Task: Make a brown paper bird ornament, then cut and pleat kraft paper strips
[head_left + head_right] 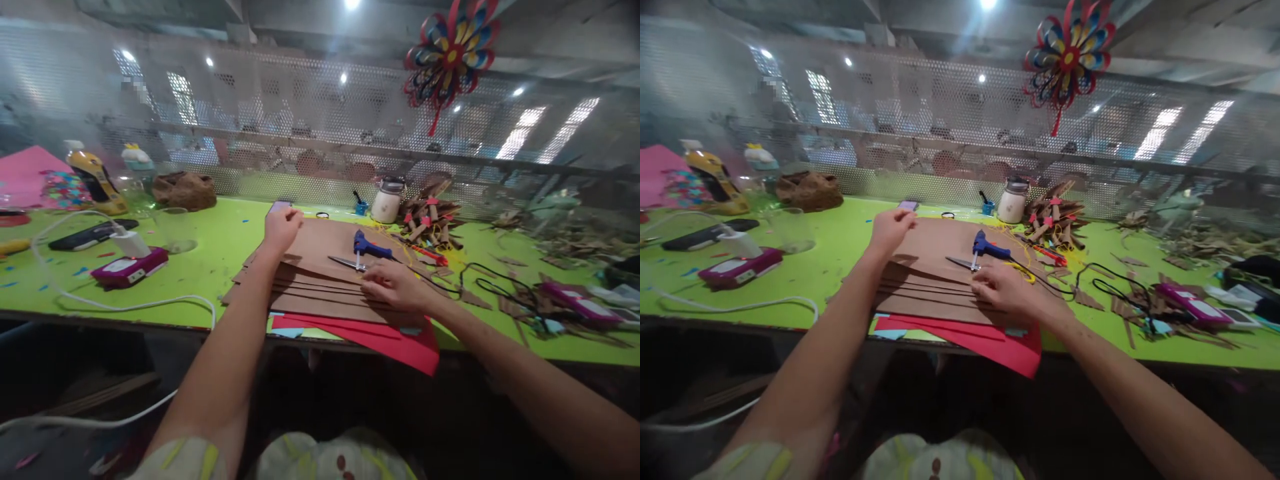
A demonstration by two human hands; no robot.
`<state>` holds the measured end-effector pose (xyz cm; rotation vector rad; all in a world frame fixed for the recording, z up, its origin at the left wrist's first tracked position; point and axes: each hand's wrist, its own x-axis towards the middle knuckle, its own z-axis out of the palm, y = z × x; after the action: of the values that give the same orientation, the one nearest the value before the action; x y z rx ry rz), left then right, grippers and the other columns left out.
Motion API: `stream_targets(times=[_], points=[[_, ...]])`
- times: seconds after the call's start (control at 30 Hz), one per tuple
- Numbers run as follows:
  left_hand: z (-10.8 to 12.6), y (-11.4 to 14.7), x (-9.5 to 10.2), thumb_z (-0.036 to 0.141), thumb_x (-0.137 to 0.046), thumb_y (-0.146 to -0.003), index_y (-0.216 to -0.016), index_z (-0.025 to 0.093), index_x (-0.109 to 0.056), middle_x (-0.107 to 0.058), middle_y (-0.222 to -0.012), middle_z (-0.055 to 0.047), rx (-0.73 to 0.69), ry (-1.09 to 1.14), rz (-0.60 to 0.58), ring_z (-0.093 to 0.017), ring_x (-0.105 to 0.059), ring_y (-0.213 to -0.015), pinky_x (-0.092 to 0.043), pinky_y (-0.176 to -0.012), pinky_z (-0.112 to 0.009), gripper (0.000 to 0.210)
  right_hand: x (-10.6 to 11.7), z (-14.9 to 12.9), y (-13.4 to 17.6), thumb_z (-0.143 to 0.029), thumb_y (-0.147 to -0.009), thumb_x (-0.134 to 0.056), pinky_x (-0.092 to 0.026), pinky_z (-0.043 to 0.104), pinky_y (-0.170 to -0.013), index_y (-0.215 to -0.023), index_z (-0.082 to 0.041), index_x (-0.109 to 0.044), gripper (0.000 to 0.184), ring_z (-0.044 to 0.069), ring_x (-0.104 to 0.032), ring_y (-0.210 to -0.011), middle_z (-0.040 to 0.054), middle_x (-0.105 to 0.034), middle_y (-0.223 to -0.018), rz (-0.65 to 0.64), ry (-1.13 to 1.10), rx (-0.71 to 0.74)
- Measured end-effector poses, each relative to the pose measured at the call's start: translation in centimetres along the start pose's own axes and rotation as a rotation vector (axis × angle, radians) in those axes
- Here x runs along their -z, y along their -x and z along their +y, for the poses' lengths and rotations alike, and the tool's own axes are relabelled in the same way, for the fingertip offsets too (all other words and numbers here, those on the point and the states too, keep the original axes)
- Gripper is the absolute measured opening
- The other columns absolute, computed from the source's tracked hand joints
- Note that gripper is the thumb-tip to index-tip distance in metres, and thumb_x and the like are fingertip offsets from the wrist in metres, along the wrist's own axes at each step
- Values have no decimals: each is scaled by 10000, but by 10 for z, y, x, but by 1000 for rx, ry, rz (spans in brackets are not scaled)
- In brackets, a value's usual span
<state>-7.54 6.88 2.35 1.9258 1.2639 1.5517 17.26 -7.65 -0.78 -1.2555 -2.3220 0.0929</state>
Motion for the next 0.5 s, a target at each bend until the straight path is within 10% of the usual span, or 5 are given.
stream_targets(times=[0.23, 0.5], points=[[27, 35, 71, 314, -561, -725, -867, 157, -638, -665, -744, -33, 118, 342, 427, -114, -613, -670, -495, -676, -250, 225, -24, -11, 6, -272, -845, -533, -429, 386, -816, -1006, -207, -605, 188, 231, -497, -940, 98, -595, -984, 41, 186, 127], [-37, 102, 146, 336, -657, -591, -841, 157, -626, -639, -668, -13, 419, 180, 447, -151, -617, -658, -481, -594, -246, 310, -37, -4, 4, -245, -879, -486, -426, 379, -763, -840, -195, -636, 163, 223, -501, -861, 87, -616, -855, 53, 281, 145]])
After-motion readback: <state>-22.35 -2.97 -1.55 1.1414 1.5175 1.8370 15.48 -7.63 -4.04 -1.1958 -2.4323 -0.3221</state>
